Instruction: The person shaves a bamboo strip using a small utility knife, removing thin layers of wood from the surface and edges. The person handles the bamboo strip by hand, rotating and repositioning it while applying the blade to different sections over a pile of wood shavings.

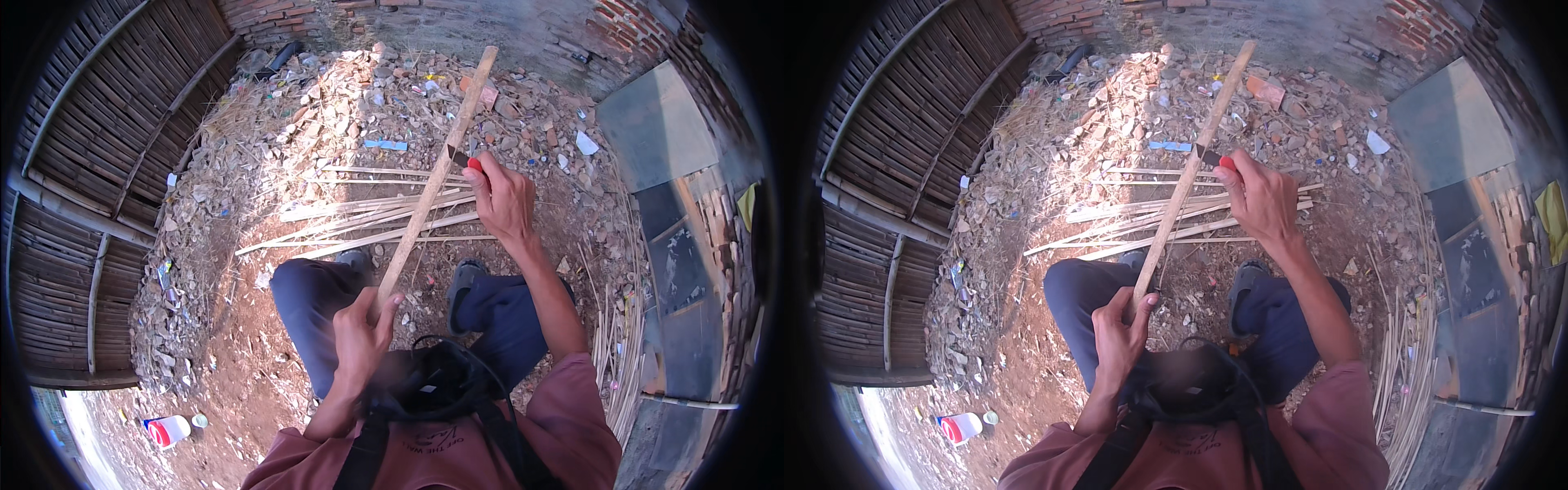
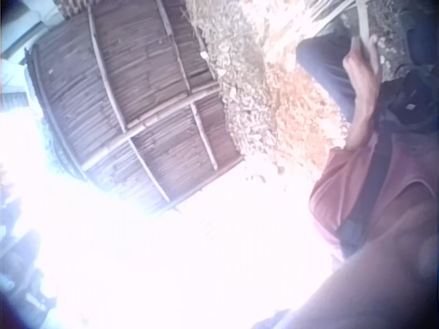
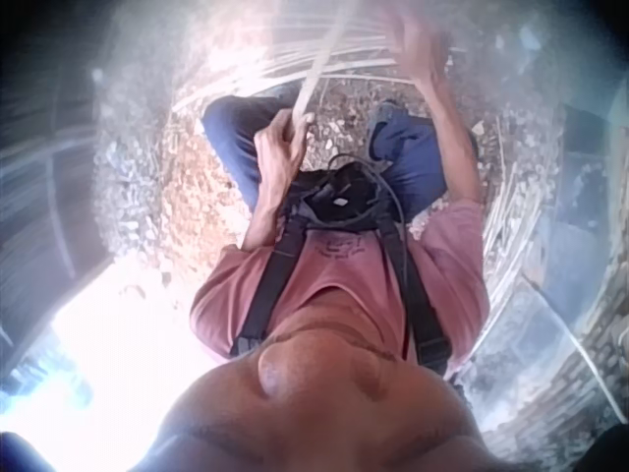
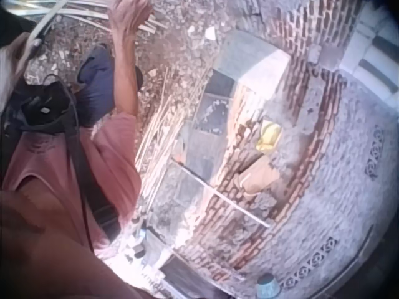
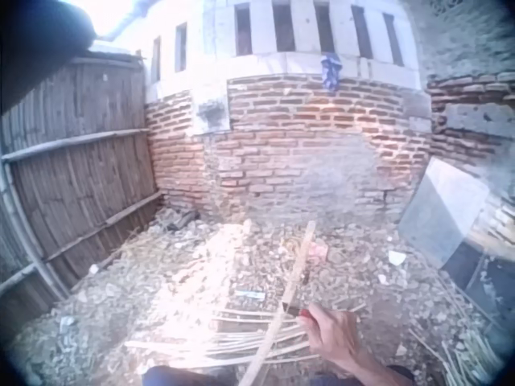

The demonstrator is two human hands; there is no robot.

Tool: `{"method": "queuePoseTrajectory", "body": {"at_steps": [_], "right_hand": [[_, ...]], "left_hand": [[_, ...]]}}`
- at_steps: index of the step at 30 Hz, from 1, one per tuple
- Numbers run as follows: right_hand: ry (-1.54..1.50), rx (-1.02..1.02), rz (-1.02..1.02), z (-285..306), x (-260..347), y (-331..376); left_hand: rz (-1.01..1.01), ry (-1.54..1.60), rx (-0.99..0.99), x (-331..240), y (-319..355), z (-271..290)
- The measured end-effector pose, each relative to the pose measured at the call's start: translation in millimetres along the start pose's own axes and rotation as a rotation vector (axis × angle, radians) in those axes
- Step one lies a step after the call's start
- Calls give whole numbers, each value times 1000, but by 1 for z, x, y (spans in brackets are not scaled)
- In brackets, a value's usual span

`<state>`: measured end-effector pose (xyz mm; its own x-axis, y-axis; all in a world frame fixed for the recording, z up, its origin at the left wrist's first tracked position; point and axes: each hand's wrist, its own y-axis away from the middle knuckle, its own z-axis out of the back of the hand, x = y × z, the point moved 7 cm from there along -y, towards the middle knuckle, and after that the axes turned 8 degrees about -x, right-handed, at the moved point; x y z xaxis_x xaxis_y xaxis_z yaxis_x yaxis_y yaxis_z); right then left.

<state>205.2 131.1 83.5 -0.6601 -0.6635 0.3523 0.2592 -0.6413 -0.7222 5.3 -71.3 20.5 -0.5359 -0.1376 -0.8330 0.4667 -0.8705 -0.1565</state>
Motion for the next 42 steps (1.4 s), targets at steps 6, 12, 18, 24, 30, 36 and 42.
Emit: {"method": "queuePoseTrajectory", "body": {"at_steps": [6,12,18,24,30,36,42], "right_hand": [[-9,44,44,-10,-6,3],[51,-50,-200,6,-64,-21],[266,-39,-511,7,-128,-19],[301,112,-670,10,-159,-4],[-97,-20,-464,-6,-98,-5],[-400,58,23,-18,11,16],[-487,196,216,-31,63,47]], "left_hand": [[-1,-22,-32,6,7,6],[-27,-98,45,22,29,11],[-49,-128,73,36,43,26],[-100,-207,-4,40,37,39],[29,-104,-34,37,12,31],[59,137,-20,18,-9,20],[109,285,76,6,-17,9]]}}
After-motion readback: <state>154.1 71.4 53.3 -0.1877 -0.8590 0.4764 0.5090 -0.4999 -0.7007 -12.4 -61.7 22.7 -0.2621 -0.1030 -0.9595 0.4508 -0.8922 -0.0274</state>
